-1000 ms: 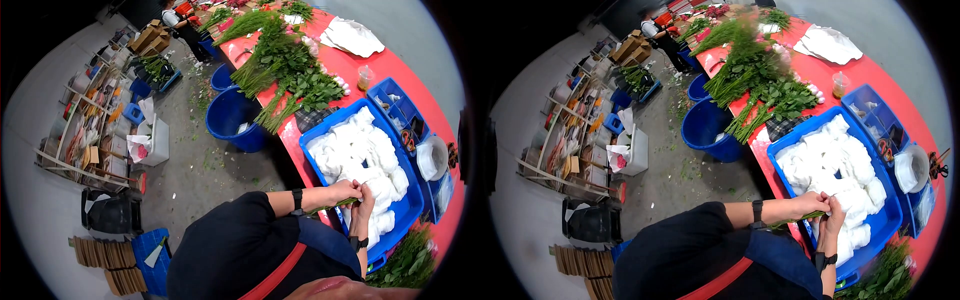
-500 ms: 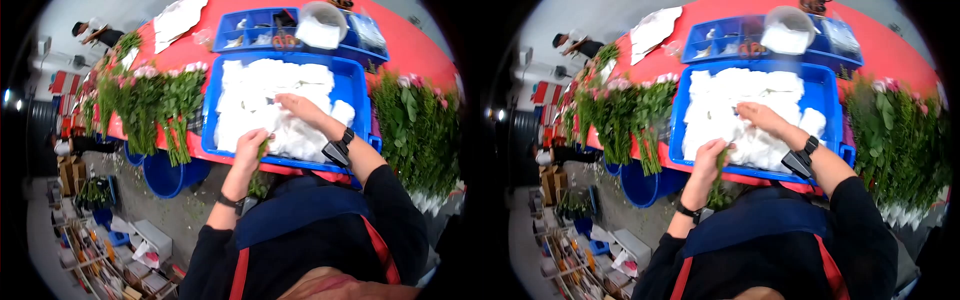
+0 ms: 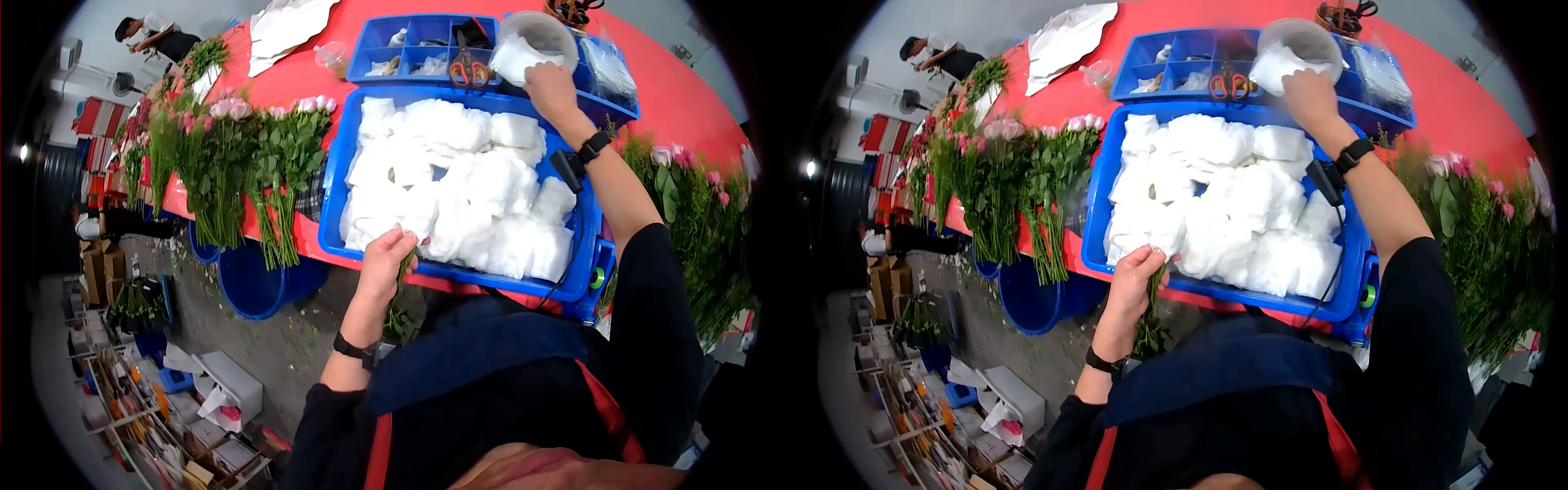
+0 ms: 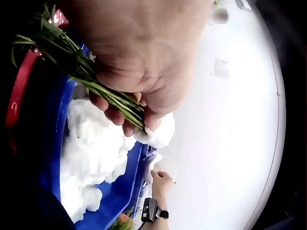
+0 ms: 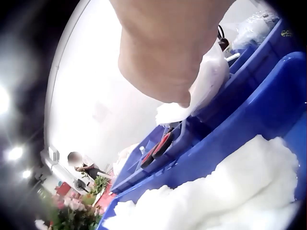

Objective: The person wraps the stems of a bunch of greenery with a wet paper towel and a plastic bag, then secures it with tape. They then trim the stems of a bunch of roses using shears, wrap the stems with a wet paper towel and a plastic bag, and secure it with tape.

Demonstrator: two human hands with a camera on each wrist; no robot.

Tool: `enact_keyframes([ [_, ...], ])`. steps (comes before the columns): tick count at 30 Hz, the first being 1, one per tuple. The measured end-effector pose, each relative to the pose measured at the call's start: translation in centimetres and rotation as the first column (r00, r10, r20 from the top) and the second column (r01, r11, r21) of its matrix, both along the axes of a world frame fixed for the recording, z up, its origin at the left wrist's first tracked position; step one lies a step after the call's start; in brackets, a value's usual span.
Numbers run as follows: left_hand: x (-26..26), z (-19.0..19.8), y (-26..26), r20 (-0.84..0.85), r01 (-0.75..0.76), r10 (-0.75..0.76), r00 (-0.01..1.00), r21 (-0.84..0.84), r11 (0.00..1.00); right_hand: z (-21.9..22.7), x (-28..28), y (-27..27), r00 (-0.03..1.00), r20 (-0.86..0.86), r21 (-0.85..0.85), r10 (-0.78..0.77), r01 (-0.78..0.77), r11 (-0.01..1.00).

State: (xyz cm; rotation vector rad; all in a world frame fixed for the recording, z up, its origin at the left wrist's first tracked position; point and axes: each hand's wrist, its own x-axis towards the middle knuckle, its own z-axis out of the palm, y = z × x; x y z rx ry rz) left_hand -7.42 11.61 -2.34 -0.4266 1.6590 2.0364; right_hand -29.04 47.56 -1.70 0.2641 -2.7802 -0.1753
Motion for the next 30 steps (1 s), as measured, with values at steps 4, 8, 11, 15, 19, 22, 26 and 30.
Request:
enact_keyframes([
  [4, 0.6, -0.1, -1.3, -0.004, 0.003, -0.003, 1.0, -0.005, 1.0, -1.9, -0.7, 1.5, 0.996, 0.085, -0.253, 0.011, 0.011, 0.967],
  [8, 1.5, 0.0, -2.8, 0.01, -0.04, 0.04, 0.999, 0.013, 0.999, 0.8, 4.0, -2.1, 0.98, 0.19, -0.638, 0.052, 0.083, 0.766],
  [11, 1.5, -0.6, -3.2, 0.014, -0.007, 0.006, 1.0, 0.052, 0.999, -2.3, 9.5, -7.5, 0.895, 0.339, -0.808, 0.291, 0.118, 0.577],
  [15, 1.6, -0.4, -2.5, 0.014, 0.077, -0.08, 0.997, 0.145, 0.986, -5.6, 17.2, -16.1, 0.751, 0.447, -0.892, 0.486, 0.328, 0.313],
  [19, 1.3, -0.3, -2.1, -0.041, 0.109, -0.106, 0.994, 0.066, 0.992, -5.4, 19.8, -19.3, 0.708, 0.435, -0.89, 0.557, 0.432, 0.145],
  [22, 1.5, -0.2, -3.2, -0.046, 0.059, -0.059, 0.997, -0.006, 0.998, -2.5, 19.2, -17.2, 0.591, 0.573, -0.722, 0.568, 0.692, 0.008],
  [26, 1.9, 0.2, -4.7, -0.08, -0.025, 0.021, 0.997, -0.043, 0.999, -0.5, 18.6, -16.8, 0.676, 0.538, -0.771, 0.504, 0.636, -0.028],
  [30, 2.4, 0.2, -5.3, -0.219, -0.136, 0.104, 0.97, -0.138, 0.981, 1.8, 18.6, -18.7, 0.785, 0.431, -0.882, 0.445, 0.47, 0.025],
])
